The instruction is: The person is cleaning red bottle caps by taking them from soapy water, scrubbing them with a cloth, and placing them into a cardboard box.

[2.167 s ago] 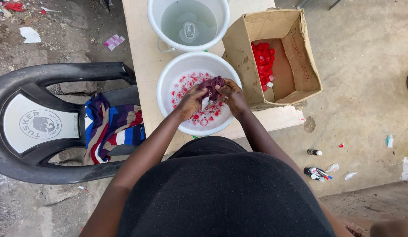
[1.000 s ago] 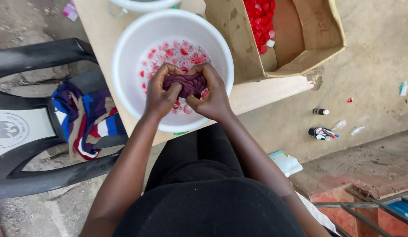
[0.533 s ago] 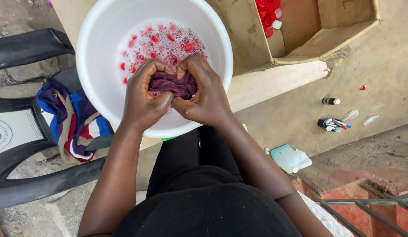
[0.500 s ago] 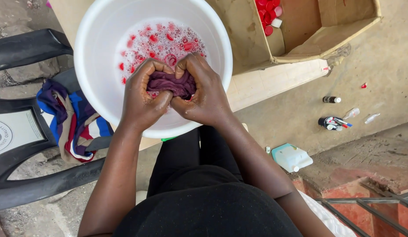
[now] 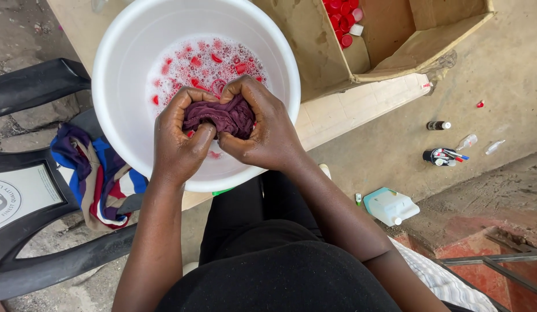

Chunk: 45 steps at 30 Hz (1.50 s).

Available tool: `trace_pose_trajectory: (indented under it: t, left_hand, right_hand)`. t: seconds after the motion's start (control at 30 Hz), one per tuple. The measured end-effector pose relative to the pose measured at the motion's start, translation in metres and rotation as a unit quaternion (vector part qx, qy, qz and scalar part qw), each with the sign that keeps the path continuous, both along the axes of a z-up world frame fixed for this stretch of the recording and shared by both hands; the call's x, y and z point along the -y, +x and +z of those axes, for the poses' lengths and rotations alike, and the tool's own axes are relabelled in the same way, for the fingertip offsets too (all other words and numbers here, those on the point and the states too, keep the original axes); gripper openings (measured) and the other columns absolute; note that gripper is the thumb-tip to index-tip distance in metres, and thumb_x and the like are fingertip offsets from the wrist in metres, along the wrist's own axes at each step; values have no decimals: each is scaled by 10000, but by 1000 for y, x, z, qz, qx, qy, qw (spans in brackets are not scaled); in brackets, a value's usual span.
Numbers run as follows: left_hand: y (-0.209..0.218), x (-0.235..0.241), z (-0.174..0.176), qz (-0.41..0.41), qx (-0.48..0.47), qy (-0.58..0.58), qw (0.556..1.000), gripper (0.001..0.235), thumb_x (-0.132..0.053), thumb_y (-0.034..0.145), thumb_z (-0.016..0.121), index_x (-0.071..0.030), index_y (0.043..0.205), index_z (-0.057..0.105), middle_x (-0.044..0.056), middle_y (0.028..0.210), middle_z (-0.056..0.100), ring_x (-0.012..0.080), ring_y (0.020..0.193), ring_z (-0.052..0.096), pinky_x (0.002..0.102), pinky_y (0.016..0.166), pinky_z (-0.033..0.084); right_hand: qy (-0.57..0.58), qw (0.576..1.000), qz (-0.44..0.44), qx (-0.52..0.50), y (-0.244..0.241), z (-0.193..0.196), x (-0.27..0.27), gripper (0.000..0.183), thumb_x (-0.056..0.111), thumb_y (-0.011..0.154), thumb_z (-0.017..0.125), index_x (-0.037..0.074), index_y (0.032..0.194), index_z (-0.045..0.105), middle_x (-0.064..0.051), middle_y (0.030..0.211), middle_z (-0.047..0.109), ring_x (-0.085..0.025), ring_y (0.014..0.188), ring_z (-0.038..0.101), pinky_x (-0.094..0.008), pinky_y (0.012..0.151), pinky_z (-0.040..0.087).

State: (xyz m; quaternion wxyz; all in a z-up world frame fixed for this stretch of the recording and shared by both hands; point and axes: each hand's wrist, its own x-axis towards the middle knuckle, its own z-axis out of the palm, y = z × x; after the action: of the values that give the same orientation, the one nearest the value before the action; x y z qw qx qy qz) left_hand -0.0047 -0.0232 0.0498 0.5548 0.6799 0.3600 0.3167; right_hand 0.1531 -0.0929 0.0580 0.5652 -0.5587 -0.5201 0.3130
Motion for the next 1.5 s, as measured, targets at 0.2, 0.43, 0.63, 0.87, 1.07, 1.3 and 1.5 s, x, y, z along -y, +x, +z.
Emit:
trace_pose_trajectory:
  t: [0.2, 0.43, 0.63, 0.87, 1.07, 1.3, 1.5]
  left_hand:
    - [-1, -1, 1, 2, 6, -8, 1000, 309, 72, 799, 531, 11, 1077, 651, 175, 817, 630, 198, 813, 606, 403, 798, 557]
    - [-3, -2, -3, 0, 14, -12, 1000, 314, 79, 793, 528, 8, 1076, 645, 183, 802, 649, 219, 766, 656, 401, 809, 568]
    - [-2, -1, -3, 8, 7, -4, 1000, 321, 73, 801, 532, 13, 1089, 660, 189, 840, 648, 205, 834, 607, 409, 826, 552]
    - [-2, -1, -3, 12, 4, -5, 1000, 319, 77, 803, 538, 13, 1089, 664, 197, 856, 653, 209, 859, 608, 418, 835, 551]
    - [-1, -2, -4, 14, 5, -8, 1000, 311, 77, 808, 542, 5, 1085, 664, 186, 858, 649, 209, 859, 606, 410, 835, 549]
    - [-2, -1, -5, 17, 8, -10, 1000, 307, 78, 811, 538, 8, 1083, 663, 191, 866, 649, 211, 861, 612, 409, 833, 551]
    - [-2, -1, -3, 15, 11, -6, 1000, 317, 85, 805, 537, 8, 1086, 663, 186, 858, 644, 201, 848, 601, 403, 827, 551]
  right_hand:
    - [-3, 1000, -3, -4, -2, 1, -1, 329, 48, 722, 710, 86, 1035, 618, -169, 867, 579, -232, 869, 614, -408, 732, 517]
    - [-13, 1000, 1, -11, 0, -4, -1, 323, 55, 749, 735, 71, 1050, 620, -187, 880, 584, -240, 898, 639, -393, 664, 559]
    - [-25, 999, 9, -33, 0, -2, -1, 351, 56, 742, 763, 55, 1063, 620, -197, 877, 589, -208, 897, 609, -383, 644, 578]
    - [-29, 999, 7, -39, 0, -5, -2, 343, 44, 752, 764, 45, 1065, 622, -202, 888, 590, -208, 914, 599, -384, 615, 579]
    - [-26, 999, 7, -28, 0, -8, -2, 352, 53, 752, 778, 42, 1067, 622, -220, 901, 597, -256, 918, 641, -416, 606, 578]
    - [-26, 999, 10, -26, 0, -7, -2, 345, 53, 760, 769, 45, 1072, 623, -222, 913, 605, -267, 937, 641, -430, 630, 578]
    - [-26, 999, 8, -21, -1, -4, -2, 330, 46, 765, 750, 56, 1069, 621, -206, 899, 597, -237, 927, 620, -408, 653, 565]
